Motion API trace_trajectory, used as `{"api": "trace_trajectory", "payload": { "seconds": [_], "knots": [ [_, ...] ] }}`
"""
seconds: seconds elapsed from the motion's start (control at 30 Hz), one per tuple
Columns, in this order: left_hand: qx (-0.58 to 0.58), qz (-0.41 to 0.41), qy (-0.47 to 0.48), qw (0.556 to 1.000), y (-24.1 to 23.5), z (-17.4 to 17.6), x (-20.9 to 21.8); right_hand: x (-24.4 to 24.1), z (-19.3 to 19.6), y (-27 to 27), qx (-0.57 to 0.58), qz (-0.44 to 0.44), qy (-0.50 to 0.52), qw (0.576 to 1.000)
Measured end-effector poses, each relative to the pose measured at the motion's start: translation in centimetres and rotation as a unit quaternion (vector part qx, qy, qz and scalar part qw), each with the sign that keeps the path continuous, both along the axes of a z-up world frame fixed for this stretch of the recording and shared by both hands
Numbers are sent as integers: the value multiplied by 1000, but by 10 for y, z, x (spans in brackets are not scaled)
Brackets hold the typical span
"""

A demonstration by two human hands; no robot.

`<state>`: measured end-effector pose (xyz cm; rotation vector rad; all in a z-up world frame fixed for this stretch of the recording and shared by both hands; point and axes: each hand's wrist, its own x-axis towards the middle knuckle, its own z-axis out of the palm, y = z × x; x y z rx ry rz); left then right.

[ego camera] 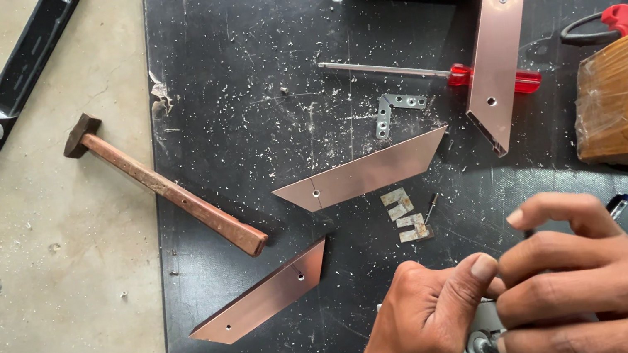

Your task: The person assembles metal parts by placing a copper-colored plate into a silver bracket and then inserting a metal pin by hand.

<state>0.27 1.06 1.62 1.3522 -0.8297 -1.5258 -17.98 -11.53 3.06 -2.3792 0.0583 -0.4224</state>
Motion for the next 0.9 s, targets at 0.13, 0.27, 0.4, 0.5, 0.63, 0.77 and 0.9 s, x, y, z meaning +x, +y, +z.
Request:
{"api": "trace_trajectory", "payload": {
  "seconds": [0.13, 0.27, 0.4, 0.5, 0.63, 0.77, 0.9],
  "knots": [
    [46, -12, -17, 999, -1, 6, 1, 10, 12, -12, 6, 105, 22, 994],
    [98, -54, -50, 992, -1, 2, 1, 20, 17, -13, -9, 136, 15, 991],
    [125, -71, -47, 988, 7, -8, -4, 21, 13, -17, -12, 174, -28, 984],
    [-249, -16, -281, 927, 23, -7, -16, 1, -2, -10, -46, 177, -57, 981],
    [129, -156, 1, 979, 19, -14, -36, -56, -33, 20, 11, 53, 37, 998],
    [20, -137, -112, 984, 30, -14, -60, -101, -51, 27, -18, 14, 69, 997],
    [-76, -184, -149, 969, 43, -38, -78, -113, -56, 37, 50, -27, 23, 998]
  ]
}}
